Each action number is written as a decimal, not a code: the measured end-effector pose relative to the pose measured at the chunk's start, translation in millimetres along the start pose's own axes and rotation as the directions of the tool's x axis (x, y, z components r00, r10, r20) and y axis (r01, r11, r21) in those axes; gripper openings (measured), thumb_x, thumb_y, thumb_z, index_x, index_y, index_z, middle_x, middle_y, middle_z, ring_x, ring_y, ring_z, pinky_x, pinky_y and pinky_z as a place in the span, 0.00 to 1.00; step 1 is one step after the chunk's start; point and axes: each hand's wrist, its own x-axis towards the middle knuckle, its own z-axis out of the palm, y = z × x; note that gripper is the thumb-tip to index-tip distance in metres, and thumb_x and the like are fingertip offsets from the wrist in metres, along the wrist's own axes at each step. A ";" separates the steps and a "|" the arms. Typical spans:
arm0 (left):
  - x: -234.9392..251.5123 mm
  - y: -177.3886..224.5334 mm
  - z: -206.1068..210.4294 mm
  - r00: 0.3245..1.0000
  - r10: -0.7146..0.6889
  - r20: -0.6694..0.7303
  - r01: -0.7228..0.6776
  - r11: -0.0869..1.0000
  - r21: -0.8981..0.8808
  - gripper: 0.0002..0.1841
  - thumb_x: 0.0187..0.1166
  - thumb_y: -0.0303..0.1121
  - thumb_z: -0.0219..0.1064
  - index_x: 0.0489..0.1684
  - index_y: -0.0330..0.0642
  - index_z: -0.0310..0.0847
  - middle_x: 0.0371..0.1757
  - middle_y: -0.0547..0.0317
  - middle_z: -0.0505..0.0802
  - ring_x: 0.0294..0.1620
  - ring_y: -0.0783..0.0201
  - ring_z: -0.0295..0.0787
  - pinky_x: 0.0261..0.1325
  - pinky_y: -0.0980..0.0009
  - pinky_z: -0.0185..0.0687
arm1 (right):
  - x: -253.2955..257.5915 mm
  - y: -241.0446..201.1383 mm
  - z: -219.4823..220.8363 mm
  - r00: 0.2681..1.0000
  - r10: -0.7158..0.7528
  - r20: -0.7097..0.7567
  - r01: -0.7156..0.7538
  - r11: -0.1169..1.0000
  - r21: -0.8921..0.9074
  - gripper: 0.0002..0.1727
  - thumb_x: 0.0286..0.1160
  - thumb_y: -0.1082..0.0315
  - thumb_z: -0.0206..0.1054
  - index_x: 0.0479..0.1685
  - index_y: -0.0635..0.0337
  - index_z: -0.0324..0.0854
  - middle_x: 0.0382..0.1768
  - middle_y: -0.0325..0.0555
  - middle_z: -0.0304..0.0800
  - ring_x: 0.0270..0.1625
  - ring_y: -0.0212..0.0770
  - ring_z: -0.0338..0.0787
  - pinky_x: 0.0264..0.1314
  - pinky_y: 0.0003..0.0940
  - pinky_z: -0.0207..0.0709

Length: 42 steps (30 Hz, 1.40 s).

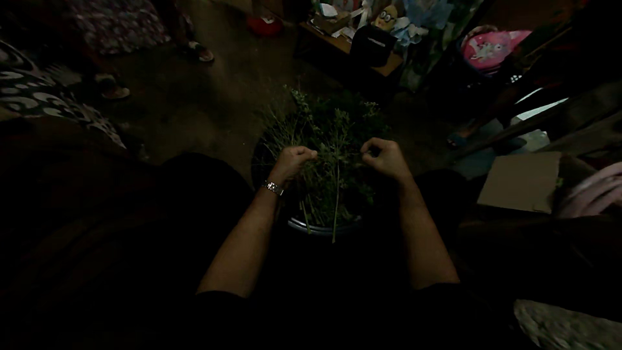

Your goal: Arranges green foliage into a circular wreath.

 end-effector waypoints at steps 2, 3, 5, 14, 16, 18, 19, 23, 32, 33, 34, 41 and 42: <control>0.1 1.1 -3.9 0.999 -0.016 -0.048 0.015 1.000 -0.008 0.11 0.87 0.35 0.64 0.46 0.36 0.87 0.33 0.64 0.86 0.28 0.77 0.71 0.36 0.77 0.69 | 0.5 3.2 -5.6 1.000 0.026 -0.017 -0.026 1.000 0.017 0.07 0.71 0.77 0.70 0.45 0.67 0.87 0.39 0.50 0.90 0.36 0.34 0.84 0.42 0.33 0.80; 0.8 0.2 -4.0 0.997 -0.024 -0.070 0.023 1.000 -0.015 0.11 0.87 0.35 0.64 0.46 0.37 0.88 0.32 0.65 0.85 0.26 0.78 0.70 0.33 0.78 0.68 | 1.0 4.9 -6.1 0.999 0.041 -0.016 -0.041 0.999 0.026 0.07 0.72 0.77 0.70 0.46 0.67 0.87 0.39 0.50 0.90 0.36 0.34 0.84 0.43 0.33 0.81; 2.8 -2.5 -2.1 0.993 -0.054 -0.105 0.053 0.998 -0.014 0.11 0.87 0.37 0.65 0.45 0.39 0.88 0.33 0.65 0.86 0.26 0.77 0.70 0.32 0.78 0.67 | 2.9 8.0 -5.5 0.998 0.067 -0.006 -0.066 0.997 0.029 0.07 0.72 0.77 0.70 0.46 0.68 0.87 0.41 0.53 0.90 0.38 0.38 0.87 0.45 0.38 0.83; 9.2 -8.5 -10.1 0.932 -0.181 -0.314 0.183 0.983 -0.023 0.15 0.89 0.42 0.62 0.52 0.40 0.87 0.36 0.58 0.84 0.26 0.70 0.68 0.31 0.71 0.67 | 9.6 20.4 -14.7 0.941 0.268 -0.207 -0.272 0.962 0.011 0.12 0.80 0.69 0.67 0.54 0.67 0.86 0.50 0.59 0.91 0.46 0.49 0.92 0.53 0.49 0.85; 8.4 -8.0 -4.8 0.938 -0.174 -0.299 0.190 0.982 0.023 0.17 0.92 0.42 0.57 0.58 0.39 0.86 0.40 0.54 0.85 0.28 0.67 0.70 0.33 0.68 0.68 | 13.9 19.5 -4.0 0.930 0.330 -0.161 -0.354 0.922 -0.156 0.17 0.83 0.64 0.68 0.62 0.67 0.85 0.62 0.64 0.88 0.63 0.60 0.88 0.68 0.58 0.78; 13.0 -13.7 6.2 0.946 -0.196 -0.258 0.205 0.979 0.011 0.19 0.95 0.39 0.51 0.64 0.36 0.83 0.49 0.45 0.87 0.37 0.60 0.76 0.44 0.61 0.73 | 19.1 23.2 15.8 0.918 0.392 -0.058 -0.388 0.861 -0.327 0.24 0.83 0.59 0.69 0.69 0.68 0.82 0.73 0.70 0.78 0.77 0.71 0.76 0.78 0.66 0.69; 17.1 -19.2 12.4 0.950 -0.211 -0.231 0.216 0.976 -0.004 0.20 0.96 0.39 0.48 0.68 0.35 0.81 0.53 0.42 0.86 0.42 0.57 0.79 0.50 0.58 0.76 | 21.9 24.5 27.8 0.897 0.441 0.001 -0.406 0.826 -0.392 0.25 0.84 0.56 0.68 0.70 0.67 0.82 0.75 0.70 0.76 0.78 0.73 0.74 0.78 0.67 0.68; 27.9 -32.8 29.0 0.957 -0.276 -0.083 0.284 0.954 0.093 0.28 0.96 0.46 0.46 0.83 0.32 0.66 0.77 0.33 0.78 0.77 0.42 0.76 0.79 0.45 0.69 | 31.3 32.7 74.7 0.716 0.653 0.247 -0.453 0.704 -0.547 0.26 0.89 0.51 0.60 0.66 0.66 0.84 0.67 0.66 0.86 0.71 0.65 0.84 0.71 0.69 0.74; 23.8 -31.2 29.5 0.982 -0.185 0.044 0.162 0.936 0.313 0.21 0.92 0.38 0.56 0.74 0.32 0.76 0.72 0.33 0.82 0.74 0.40 0.79 0.76 0.44 0.71 | 10.8 37.8 117.4 0.543 0.758 0.362 -0.474 0.632 -0.613 0.26 0.85 0.57 0.63 0.72 0.68 0.79 0.75 0.62 0.80 0.78 0.59 0.79 0.77 0.61 0.71; 23.6 -30.2 30.5 0.981 -0.181 0.072 0.150 0.937 0.315 0.20 0.93 0.38 0.56 0.72 0.32 0.78 0.71 0.34 0.84 0.73 0.42 0.80 0.75 0.45 0.71 | 11.2 39.3 117.6 0.537 0.761 0.365 -0.504 0.636 -0.584 0.25 0.86 0.59 0.62 0.72 0.68 0.78 0.75 0.62 0.79 0.78 0.59 0.79 0.78 0.60 0.71; 22.9 -29.3 31.3 0.979 -0.179 0.095 0.140 0.937 0.321 0.19 0.93 0.37 0.55 0.71 0.32 0.78 0.70 0.34 0.85 0.72 0.42 0.81 0.75 0.45 0.72 | 12.9 42.6 119.7 0.535 0.765 0.359 -0.539 0.636 -0.552 0.24 0.85 0.60 0.62 0.72 0.69 0.78 0.75 0.63 0.80 0.78 0.58 0.80 0.78 0.58 0.72; 14.7 -25.9 33.9 0.958 -0.157 0.242 0.044 0.908 0.416 0.20 0.93 0.36 0.55 0.69 0.29 0.79 0.68 0.34 0.85 0.69 0.45 0.83 0.75 0.50 0.73 | -0.9 46.1 123.1 0.594 0.708 0.383 -0.577 0.706 -0.410 0.28 0.87 0.56 0.62 0.77 0.68 0.74 0.78 0.64 0.77 0.81 0.61 0.76 0.81 0.62 0.67; 15.6 -25.9 34.5 0.951 -0.176 0.253 0.054 0.903 0.426 0.20 0.93 0.37 0.55 0.71 0.29 0.78 0.70 0.34 0.84 0.70 0.45 0.82 0.76 0.51 0.72 | -3.5 45.2 123.1 0.597 0.701 0.390 -0.580 0.713 -0.395 0.27 0.88 0.59 0.61 0.79 0.68 0.73 0.79 0.64 0.75 0.82 0.61 0.75 0.81 0.62 0.67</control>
